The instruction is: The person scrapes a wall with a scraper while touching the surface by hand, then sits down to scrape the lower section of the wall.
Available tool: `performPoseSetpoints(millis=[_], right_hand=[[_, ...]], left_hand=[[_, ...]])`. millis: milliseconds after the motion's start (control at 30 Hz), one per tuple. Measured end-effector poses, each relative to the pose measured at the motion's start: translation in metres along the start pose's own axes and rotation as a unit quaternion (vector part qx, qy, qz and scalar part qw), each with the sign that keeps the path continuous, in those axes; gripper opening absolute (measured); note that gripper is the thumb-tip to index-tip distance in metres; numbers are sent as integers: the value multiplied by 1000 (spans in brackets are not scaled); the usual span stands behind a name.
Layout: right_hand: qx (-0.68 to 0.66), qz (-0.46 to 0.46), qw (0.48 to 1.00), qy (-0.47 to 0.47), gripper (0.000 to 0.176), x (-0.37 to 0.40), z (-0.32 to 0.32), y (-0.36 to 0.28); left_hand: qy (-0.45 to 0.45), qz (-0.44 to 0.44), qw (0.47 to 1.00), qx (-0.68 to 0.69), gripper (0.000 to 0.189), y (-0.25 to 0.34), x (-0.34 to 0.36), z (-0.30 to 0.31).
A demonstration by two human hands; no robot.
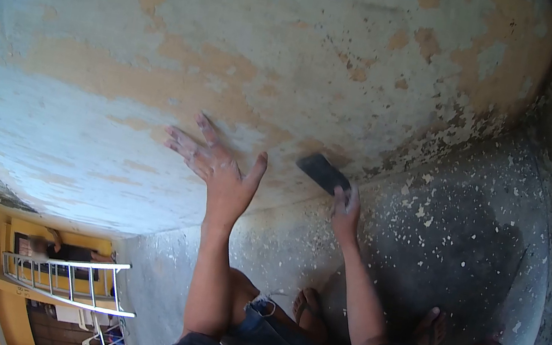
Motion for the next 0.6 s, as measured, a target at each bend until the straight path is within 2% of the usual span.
performPoseSetpoints(millis=[67,167,200,267,367,400,467,600], right_hand=[[0,54,998,-44,45,-9,-27,-37],[-8,76,996,-37,44,-13,-24,-36],[-10,83,996,-39,44,-13,-17,-25],[1,26,1000,0,42,-7,9,21],[29,76,997,2,42,-4,2,10],[36,65,997,0,42,1,-6,-2],[-5,105,993,-55,43,-5,-42,-50],[-8,105,993,-47,43,-3,-40,-42]], left_hand=[[12,-17,1000,4,125,4,-1,4],[-11,1,1000,1,123,4,-1,5],[-4,-1,1000,2,123,6,-2,10],[-18,9,1000,-5,121,6,1,10],[-30,13,999,28,119,2,4,12],[-40,22,999,26,119,0,10,13],[-32,4,999,14,119,4,6,17],[-23,-3,999,22,116,2,7,19]])
Point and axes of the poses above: each hand's wrist, its own x-axis away from the middle knuckle, its own z-axis out of the back of the hand, y = z × x, the point moved 9 cm from there along -x, towards the middle knuckle, and after that the axes turned 9 degrees about -x, right-handed, at the moved point
